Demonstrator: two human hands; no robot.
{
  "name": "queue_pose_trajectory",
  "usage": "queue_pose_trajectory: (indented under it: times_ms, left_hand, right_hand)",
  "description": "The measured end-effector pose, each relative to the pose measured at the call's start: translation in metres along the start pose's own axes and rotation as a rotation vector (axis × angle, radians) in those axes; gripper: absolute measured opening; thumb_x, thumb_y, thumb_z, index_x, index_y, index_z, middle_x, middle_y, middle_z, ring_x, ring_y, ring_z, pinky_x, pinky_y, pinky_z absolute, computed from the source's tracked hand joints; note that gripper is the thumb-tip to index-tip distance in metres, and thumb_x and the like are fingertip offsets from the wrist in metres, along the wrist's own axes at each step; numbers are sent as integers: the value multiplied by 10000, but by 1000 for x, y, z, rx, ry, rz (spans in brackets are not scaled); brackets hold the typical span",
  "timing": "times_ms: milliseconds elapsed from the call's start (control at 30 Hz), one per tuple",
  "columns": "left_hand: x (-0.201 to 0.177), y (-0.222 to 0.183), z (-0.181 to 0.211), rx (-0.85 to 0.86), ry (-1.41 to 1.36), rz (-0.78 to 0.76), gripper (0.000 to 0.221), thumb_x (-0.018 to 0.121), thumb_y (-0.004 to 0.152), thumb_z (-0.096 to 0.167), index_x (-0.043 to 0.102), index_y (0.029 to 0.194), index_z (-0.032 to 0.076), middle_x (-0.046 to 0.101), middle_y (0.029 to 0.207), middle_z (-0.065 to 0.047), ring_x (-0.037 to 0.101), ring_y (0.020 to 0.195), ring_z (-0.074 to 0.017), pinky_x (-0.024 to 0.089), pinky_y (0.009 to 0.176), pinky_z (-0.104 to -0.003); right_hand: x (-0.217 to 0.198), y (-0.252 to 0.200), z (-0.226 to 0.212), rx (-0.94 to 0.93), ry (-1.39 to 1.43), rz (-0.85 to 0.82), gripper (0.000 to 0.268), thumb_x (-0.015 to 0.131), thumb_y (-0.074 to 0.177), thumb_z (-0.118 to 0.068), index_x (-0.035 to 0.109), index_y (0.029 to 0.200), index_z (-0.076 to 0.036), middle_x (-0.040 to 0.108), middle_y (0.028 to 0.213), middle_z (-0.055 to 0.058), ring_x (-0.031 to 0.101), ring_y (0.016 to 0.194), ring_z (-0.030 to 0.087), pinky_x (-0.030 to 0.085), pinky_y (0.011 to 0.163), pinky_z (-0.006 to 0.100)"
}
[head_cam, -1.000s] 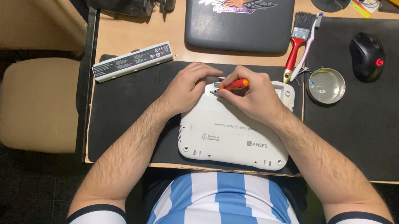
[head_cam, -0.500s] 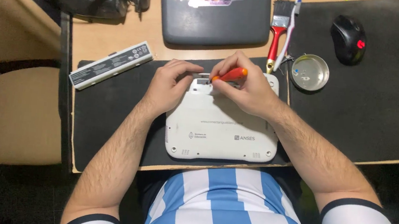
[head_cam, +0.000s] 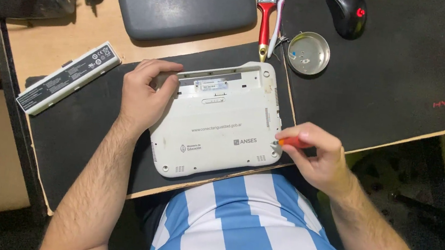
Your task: Disassembling a laptop by removing the battery, unscrewing the bottom casing, and removing the keyboard to access internal components.
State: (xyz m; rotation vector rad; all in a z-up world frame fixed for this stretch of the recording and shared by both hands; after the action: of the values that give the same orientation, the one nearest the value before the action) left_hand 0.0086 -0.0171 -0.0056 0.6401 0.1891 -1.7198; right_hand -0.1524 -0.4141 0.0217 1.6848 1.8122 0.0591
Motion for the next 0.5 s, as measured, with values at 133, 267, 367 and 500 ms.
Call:
queue_pose_trajectory:
  times_ms: [133,267,367,500]
  left_hand:
    - [1,-1,0,-4,2,14,284,791,1165,-2,927,1368,141,905,1185,-94,810,1180,-304,612,948,-417]
    - [1,0,2,7,4,16,272,793,1172,3,927,1365,139,907,1200,-104,820,1209,-330,624,981,-446]
    - [1,0,1,0,5,15,264,796,1175,16,927,1365,144,903,1198,-102,820,1215,-330,623,991,-451]
    - [0,0,3,2,-5,9,264,795,1164,12,927,1352,142,902,1197,-111,822,1213,-337,625,1015,-453]
  right_hand:
    - [-5,-13,-10,-185,-76,-10,595,882,1024,38,514,1479,-71,934,1084,214,889,820,318,764,732,504]
    - [-3,-21,-11,-200,-150,7,530,898,1031,-4,571,1436,-100,938,1053,175,887,802,331,761,719,512]
    - [-2,-20,-10,-217,-177,24,552,902,1034,1,558,1457,-86,937,1057,165,883,802,311,758,715,506]
    - [-1,-17,-9,-211,-155,33,511,874,1061,-12,552,1453,-82,931,1034,153,867,760,322,740,673,502]
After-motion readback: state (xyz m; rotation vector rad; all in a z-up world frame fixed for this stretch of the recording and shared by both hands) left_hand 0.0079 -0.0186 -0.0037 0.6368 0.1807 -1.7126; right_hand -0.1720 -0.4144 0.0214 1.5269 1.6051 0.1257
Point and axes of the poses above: each hand's wrist, its own y-axis towards the middle knuckle, its own x-axis out of the palm, z = x × y, the point moved 1 cm from there along y, towards the middle knuckle
